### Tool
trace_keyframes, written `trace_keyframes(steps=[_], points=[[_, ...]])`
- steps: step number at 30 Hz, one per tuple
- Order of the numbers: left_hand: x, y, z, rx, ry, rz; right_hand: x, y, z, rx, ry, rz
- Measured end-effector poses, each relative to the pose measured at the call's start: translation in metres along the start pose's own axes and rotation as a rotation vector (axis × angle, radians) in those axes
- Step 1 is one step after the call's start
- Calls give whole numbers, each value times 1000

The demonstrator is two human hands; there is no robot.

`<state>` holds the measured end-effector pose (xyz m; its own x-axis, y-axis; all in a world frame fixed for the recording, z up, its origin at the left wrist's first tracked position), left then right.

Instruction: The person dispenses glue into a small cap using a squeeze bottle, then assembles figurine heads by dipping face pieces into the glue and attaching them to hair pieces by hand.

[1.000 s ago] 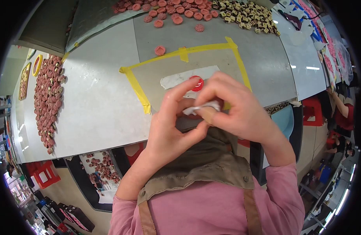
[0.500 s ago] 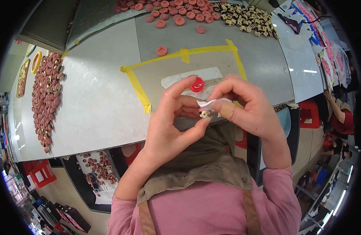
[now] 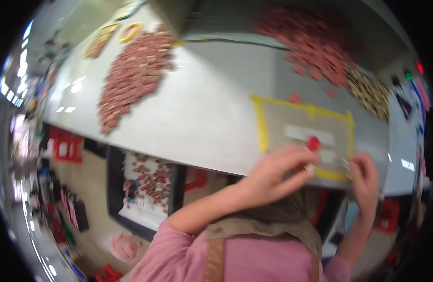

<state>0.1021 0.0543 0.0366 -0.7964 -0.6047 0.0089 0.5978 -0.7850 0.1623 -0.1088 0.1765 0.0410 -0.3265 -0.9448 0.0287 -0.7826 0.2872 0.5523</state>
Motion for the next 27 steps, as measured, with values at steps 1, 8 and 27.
trace_keyframes(steps=[1, 8, 27], points=[[-3, 9, 5, 56, -12, 52, -8, 25, 28, -72, 42, 122], [-8, 161, -18, 1115, -81, 592, 10, 69, 42, -605, 354, 467], [2, -186, 87, -636, -580, -468, 11, 73, 104, -452, 217, 416]])
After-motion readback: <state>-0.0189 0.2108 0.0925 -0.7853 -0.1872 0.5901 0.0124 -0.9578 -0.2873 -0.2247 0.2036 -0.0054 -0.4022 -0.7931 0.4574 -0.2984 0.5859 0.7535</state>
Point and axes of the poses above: each hand's wrist, its own x-axis towards the middle knuckle, its own y-axis out of the back of the hand, z = x × y, the point moved 5 cm from there along x, towards the middle knuckle, and after that the axes turned 14 degrees about y, right-handed, at the moved point
